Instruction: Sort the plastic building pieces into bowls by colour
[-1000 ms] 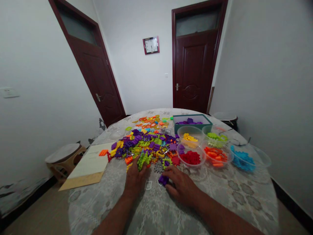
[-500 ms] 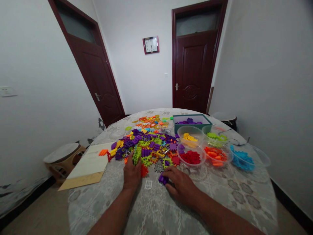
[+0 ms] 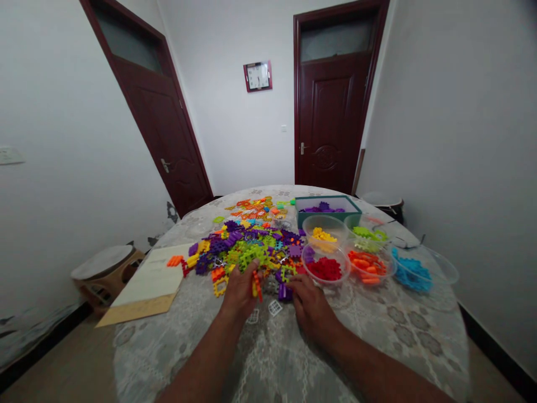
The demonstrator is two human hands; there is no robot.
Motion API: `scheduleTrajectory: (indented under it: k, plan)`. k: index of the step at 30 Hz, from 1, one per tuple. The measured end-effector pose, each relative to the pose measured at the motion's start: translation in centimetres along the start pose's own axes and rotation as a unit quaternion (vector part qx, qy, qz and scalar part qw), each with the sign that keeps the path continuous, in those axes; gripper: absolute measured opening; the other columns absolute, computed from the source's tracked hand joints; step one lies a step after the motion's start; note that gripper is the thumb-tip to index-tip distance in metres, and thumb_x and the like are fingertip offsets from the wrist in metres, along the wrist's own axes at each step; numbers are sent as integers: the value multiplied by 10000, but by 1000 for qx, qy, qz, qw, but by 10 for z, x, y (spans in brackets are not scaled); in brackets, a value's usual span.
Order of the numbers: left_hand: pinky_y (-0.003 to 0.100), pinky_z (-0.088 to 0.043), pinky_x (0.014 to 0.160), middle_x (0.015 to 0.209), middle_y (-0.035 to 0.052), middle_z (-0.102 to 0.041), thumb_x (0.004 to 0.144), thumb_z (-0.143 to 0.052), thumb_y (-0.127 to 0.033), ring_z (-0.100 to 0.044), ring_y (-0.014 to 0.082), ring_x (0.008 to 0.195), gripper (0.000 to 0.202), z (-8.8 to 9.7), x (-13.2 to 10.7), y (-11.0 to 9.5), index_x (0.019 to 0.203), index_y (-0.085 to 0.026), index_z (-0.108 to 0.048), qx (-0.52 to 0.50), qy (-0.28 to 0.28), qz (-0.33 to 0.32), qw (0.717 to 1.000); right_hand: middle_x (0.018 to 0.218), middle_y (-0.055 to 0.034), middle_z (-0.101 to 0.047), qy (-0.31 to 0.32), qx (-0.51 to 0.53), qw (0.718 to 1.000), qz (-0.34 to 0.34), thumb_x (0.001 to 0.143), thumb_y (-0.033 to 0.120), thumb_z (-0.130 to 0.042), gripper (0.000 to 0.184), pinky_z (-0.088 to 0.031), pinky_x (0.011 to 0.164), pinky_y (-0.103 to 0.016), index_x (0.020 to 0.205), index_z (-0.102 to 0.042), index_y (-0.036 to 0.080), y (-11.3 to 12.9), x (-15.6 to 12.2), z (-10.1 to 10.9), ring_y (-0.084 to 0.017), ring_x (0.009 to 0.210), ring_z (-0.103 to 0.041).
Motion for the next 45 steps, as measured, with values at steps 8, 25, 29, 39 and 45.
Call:
scheduleTrajectory:
  k: [8, 25, 29, 39, 45]
  plan:
    - [220, -421, 509, 595, -81, -491, 692, -909, -252, -486, 79, 495, 467, 0, -26, 28, 752, -208, -449, -72, 114, 156, 979, 1064, -86, -762, 0, 41, 998, -51, 935, 107, -481, 338, -530, 928, -377, 1152, -722, 198, 11, 3, 15, -235, 1002, -708]
    - [226, -377, 521, 528, -54, -465, 769, -853, -350, -422, 86, 482, 324, 13, -6, 30, 756, -167, -585, 15, 244, 186, 952, 1073, -72, -781, 7, 88, 994, -70, 990, 270, -557, 285, -561, 860, -342, 1238, -690, 228, 35, 0, 29, -216, 939, -732]
    - [222, -377, 520, 526, -47, -487, 759, -852, -365, -433, 89, 484, 315, 10, -7, 31, 782, -163, -612, 36, 255, 185, 948, 929, -39, -740, 1, 151, 980, -130, 959, 339, -637, 264, -540, 702, -297, 1193, -663, 219, 32, 0, 24, -177, 762, -679]
    - [184, -360, 460, 526, -73, -455, 726, -896, -316, -410, 60, 446, 357, 9, -6, 36, 771, -157, -581, -6, 196, 206, 959, 789, 17, -641, -29, 259, 938, -230, 934, 333, -625, 124, -483, 543, -235, 966, -589, 220, 33, 4, 20, -123, 601, -599]
    - [177, -385, 441, 576, -85, -479, 715, -875, -181, -439, 55, 439, 349, 8, -2, 32, 800, -182, -537, -69, 126, 215, 966, 821, -3, -672, -56, 183, 962, -196, 943, 299, -589, 117, -481, 576, -237, 1004, -641, 214, 34, 6, 29, -137, 666, -613]
Point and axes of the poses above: each hand's wrist, its own x-axis towards the middle knuckle, its own z-axis out of the back of the hand, y = z × x, the point moved 1 cm from there along x, towards the middle knuckle
